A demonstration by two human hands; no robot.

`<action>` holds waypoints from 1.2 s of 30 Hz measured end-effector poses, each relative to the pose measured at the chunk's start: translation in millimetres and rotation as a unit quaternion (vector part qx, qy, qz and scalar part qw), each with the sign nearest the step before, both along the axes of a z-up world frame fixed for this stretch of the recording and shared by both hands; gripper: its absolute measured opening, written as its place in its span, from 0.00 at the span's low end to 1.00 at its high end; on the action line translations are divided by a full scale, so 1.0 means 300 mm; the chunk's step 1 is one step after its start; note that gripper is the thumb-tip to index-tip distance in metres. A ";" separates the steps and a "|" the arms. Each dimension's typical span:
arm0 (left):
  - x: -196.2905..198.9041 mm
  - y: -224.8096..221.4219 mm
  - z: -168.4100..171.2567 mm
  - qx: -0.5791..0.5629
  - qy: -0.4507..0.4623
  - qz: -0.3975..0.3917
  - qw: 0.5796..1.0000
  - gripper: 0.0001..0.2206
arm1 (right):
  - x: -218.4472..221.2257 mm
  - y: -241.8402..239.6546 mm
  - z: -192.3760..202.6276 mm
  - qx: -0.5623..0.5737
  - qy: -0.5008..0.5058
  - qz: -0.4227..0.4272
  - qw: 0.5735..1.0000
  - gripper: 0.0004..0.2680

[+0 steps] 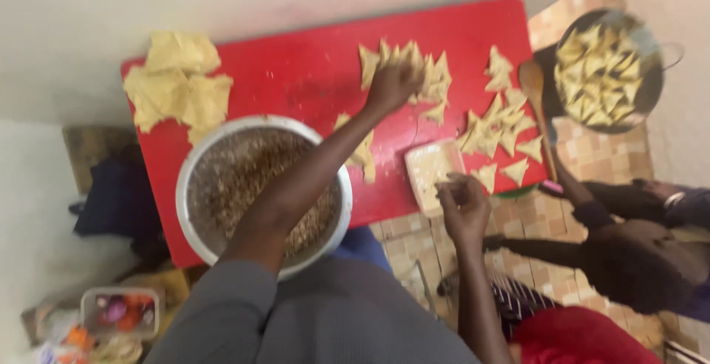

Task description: Folding and filling samosas with meat mixture and sealing them with paste

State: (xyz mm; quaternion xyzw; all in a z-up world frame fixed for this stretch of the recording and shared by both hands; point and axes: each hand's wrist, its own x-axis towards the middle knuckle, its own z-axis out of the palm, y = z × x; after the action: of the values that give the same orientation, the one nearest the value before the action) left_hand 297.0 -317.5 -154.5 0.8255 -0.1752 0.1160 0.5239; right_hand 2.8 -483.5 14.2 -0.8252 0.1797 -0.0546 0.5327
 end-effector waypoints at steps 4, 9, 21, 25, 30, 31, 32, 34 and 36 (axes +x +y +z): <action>0.161 -0.126 -0.143 0.039 -0.048 0.065 0.996 0.21 | 0.038 0.004 -0.192 0.041 0.040 0.009 0.998 0.10; 0.093 -0.032 -0.203 0.288 0.199 -0.129 0.928 0.29 | 0.163 0.220 -0.411 -0.097 0.156 0.171 0.968 0.13; -0.662 0.697 0.370 -0.184 0.254 0.118 0.942 0.12 | 0.240 0.400 -0.566 -0.256 0.143 0.158 0.943 0.15; -0.777 0.748 0.429 -0.221 0.284 0.120 0.925 0.10 | 0.318 0.427 -0.623 -0.139 0.146 0.072 0.977 0.15; -0.832 0.670 0.396 -0.219 0.313 0.002 0.924 0.10 | 0.484 0.541 -0.449 0.273 0.095 -0.069 0.955 0.15; -0.829 0.652 0.386 -0.221 0.309 0.001 0.925 0.10 | 0.490 0.572 -0.338 0.271 0.091 -0.068 0.956 0.15; -0.837 0.631 0.377 -0.294 0.364 -0.048 0.882 0.17 | 0.483 0.601 -0.229 0.309 0.032 -0.069 0.948 0.12; -0.827 0.596 0.346 -0.365 0.411 -0.097 0.830 0.24 | 0.444 0.638 -0.077 0.344 -0.030 -0.066 0.936 0.10; -0.785 0.569 0.305 -0.540 0.412 -0.110 0.726 0.34 | 0.380 0.652 0.008 0.369 -0.061 -0.054 0.926 0.10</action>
State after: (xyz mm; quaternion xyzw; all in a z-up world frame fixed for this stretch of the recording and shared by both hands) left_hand 61.5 -146.7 -63.1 0.3452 0.0602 -0.2186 0.9107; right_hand 116.8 -288.0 16.7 -0.5547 0.1987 -0.0629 0.8055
